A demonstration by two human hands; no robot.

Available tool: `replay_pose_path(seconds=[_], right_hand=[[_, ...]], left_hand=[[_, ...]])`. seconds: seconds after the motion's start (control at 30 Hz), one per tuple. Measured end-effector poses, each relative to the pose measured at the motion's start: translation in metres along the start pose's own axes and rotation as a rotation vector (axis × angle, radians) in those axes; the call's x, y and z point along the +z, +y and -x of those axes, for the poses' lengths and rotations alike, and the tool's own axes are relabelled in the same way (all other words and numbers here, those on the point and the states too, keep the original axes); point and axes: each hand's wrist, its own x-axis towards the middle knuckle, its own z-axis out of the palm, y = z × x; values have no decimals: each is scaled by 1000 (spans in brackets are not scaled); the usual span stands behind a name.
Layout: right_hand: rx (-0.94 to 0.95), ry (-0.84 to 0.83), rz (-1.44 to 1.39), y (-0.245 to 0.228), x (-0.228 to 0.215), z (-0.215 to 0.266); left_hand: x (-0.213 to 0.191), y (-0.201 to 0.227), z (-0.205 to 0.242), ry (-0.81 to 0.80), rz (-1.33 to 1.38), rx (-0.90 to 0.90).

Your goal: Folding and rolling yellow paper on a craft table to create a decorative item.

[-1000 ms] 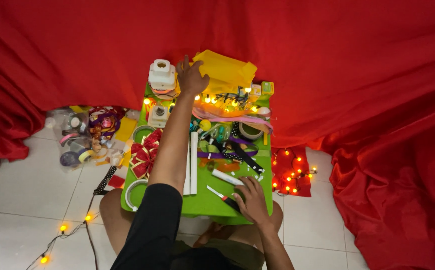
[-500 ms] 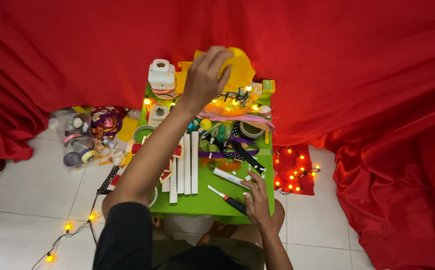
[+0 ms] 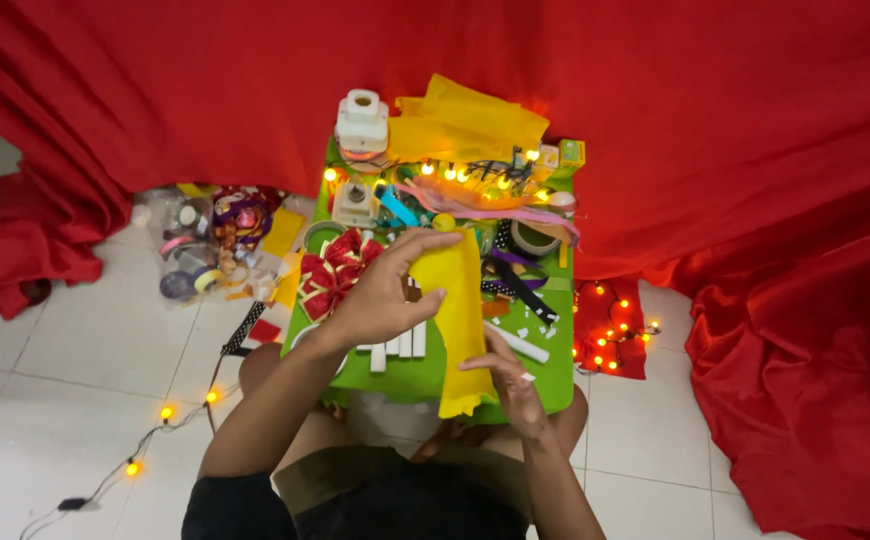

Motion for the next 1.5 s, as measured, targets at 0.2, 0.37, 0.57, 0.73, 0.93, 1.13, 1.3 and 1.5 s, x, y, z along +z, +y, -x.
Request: replay_pose_path(seconds=[0.2, 0.37, 0.57, 0.73, 0.93, 1.13, 1.3, 1.5], right_hand=[[250, -12, -36, 2, 13, 21], [189, 110, -215, 23, 5, 35], [214, 211, -301, 1, 5, 38], [265, 244, -141, -12, 0, 43], [270, 272, -240, -4, 0, 48], [125, 278, -188, -2, -2, 45], [123, 269, -103, -14, -1, 37], [99, 267, 35, -18, 1, 38]], left_hand=[[-19, -28, 35, 45, 136, -83], [-29, -32, 52, 82, 234, -105], [-32, -39, 63, 78, 292, -32], [-30, -47, 72, 67, 318, 22], [-15, -45, 77, 200, 397, 64], [41, -52, 98, 762, -463, 326], [95, -82, 128, 668, -58, 82], [99, -76, 129, 509, -90, 34]])
